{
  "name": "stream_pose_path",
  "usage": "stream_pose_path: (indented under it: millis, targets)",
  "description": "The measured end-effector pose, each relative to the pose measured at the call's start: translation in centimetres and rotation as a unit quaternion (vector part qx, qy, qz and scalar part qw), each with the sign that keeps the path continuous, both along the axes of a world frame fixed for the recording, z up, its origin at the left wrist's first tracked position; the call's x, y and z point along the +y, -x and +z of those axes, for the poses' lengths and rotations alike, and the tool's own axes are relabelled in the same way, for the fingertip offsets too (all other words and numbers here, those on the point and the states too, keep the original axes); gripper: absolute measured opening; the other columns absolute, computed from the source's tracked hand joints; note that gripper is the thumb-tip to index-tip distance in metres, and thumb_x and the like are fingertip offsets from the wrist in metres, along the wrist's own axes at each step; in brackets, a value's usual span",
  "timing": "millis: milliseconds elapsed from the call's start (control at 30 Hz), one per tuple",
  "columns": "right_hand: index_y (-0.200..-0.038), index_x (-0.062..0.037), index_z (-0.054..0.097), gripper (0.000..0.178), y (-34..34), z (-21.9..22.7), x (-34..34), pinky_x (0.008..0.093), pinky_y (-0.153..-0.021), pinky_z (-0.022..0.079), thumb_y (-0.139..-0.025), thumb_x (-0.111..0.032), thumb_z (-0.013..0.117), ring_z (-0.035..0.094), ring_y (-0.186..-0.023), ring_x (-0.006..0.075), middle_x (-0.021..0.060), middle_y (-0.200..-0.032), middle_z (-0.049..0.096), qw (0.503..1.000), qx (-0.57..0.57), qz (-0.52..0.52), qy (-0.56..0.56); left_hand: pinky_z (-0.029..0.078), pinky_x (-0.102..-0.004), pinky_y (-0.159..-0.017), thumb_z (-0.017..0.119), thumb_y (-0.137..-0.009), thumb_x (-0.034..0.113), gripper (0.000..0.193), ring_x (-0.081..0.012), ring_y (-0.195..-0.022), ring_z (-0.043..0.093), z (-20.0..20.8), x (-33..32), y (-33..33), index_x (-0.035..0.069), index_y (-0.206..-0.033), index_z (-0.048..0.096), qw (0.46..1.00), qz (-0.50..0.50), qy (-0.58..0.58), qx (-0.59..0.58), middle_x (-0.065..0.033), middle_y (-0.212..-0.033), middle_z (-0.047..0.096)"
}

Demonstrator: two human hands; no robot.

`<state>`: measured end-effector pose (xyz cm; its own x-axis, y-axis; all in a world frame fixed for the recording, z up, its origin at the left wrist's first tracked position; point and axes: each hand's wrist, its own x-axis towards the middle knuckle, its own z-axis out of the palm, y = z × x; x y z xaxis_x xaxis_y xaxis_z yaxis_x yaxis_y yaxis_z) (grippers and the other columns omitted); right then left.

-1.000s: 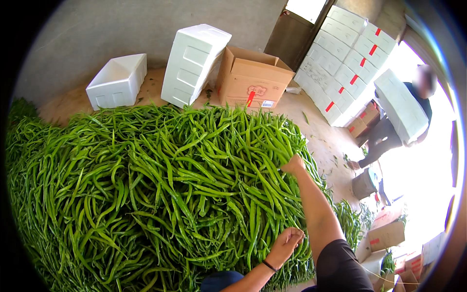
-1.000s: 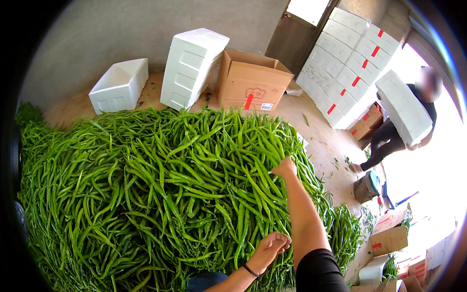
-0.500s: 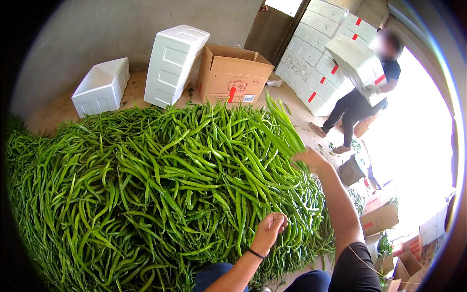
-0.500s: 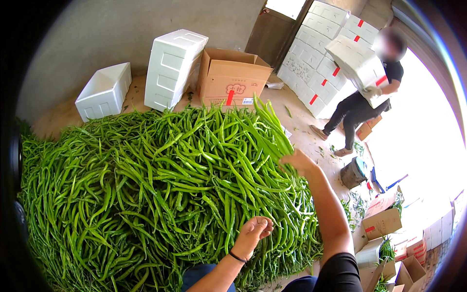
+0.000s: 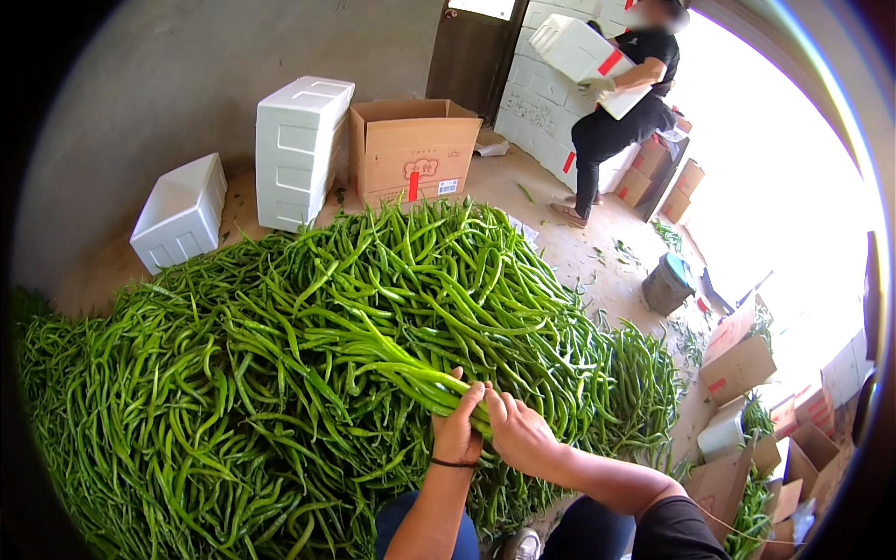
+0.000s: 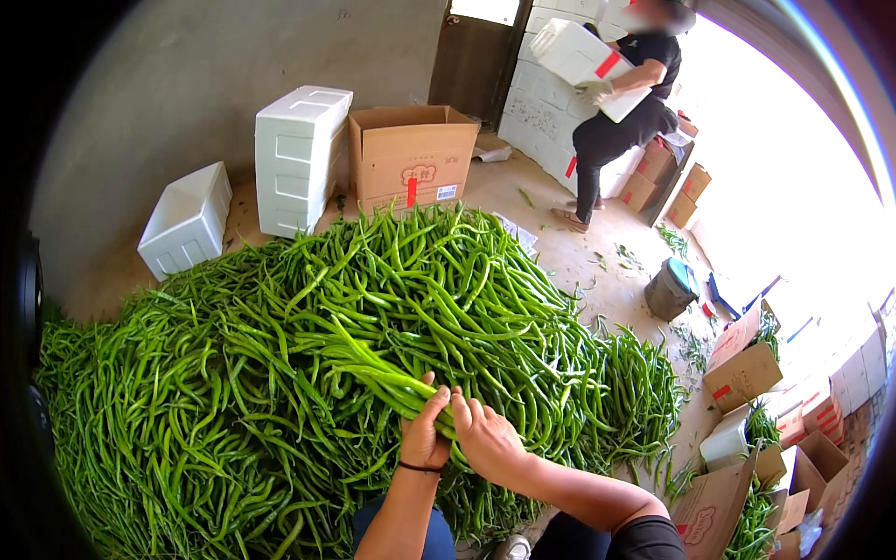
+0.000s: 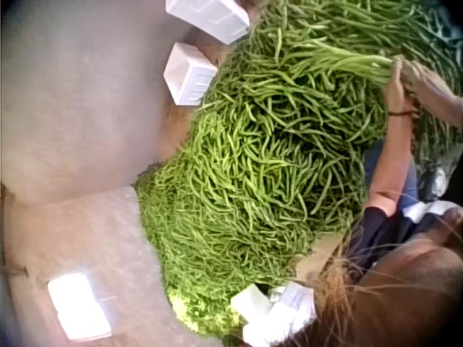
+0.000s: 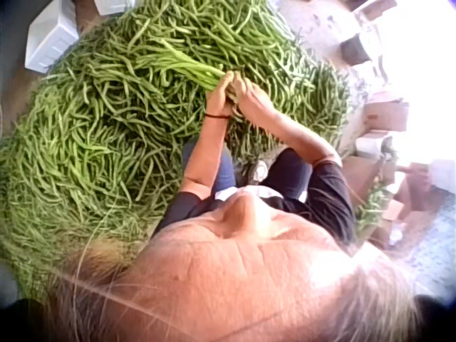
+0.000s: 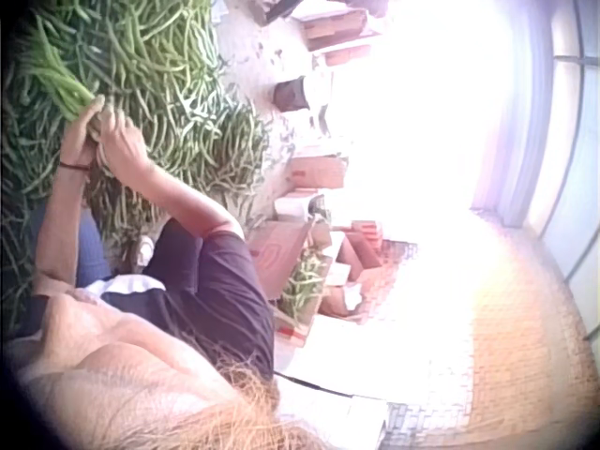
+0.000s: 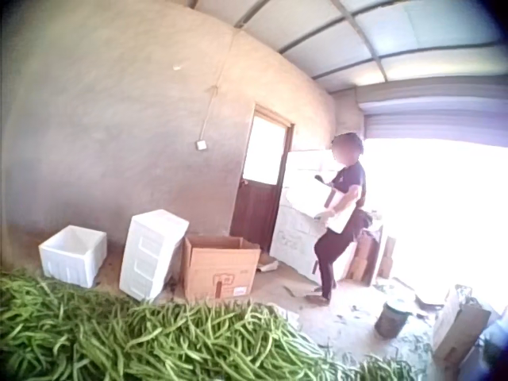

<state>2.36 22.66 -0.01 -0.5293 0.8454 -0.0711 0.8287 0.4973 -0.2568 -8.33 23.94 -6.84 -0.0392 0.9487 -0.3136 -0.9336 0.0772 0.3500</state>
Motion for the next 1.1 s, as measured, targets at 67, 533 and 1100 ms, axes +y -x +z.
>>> stream_pose_path:
  millis: [67,533,1100]
  targets:
    - [-0.129,0.0081,0.031,0.058,-1.1,2.4,0.9,0.0435,-0.093,0.042,-0.083,-0.014,0.059,0.048,-0.113,0.0355,0.0267,-0.117,0.047,0.988,0.080,0.107,0.074,0.050,-0.0365,-0.081,0.057,-0.083,-0.003,0.039,-0.0222,-0.089,0.060,-0.1,0.3,1.6,0.006,-0.120,0.045,1.000,0.014,-0.016,0.013,-0.0064,-0.094,0.057]
    - [-0.107,-0.0010,0.051,0.027,-19.4,-8.8,13.3,0.0439,-0.079,0.044,-0.086,-0.018,0.055,0.057,-0.090,0.0378,0.0225,-0.095,0.059,0.928,0.140,-0.328,-0.108,0.049,-0.0364,-0.068,0.055,-0.072,-0.005,0.038,-0.0152,-0.069,0.052,-0.8,1.8,5.2,0.011,-0.106,0.048,0.998,0.064,-0.028,0.010,-0.0013,-0.082,0.052]
    - [-0.083,0.0027,0.058,0.055,-14.4,-6.7,13.9,0.0300,-0.050,0.050,-0.091,-0.050,0.044,0.059,-0.053,0.0170,0.0112,-0.064,0.061,0.810,0.260,-0.442,0.284,0.047,-0.0342,-0.065,0.055,-0.072,-0.006,0.036,-0.0166,-0.067,0.052,-0.9,3.5,4.7,0.007,-0.105,0.047,0.998,0.025,-0.020,0.051,-0.0029,-0.080,0.052]
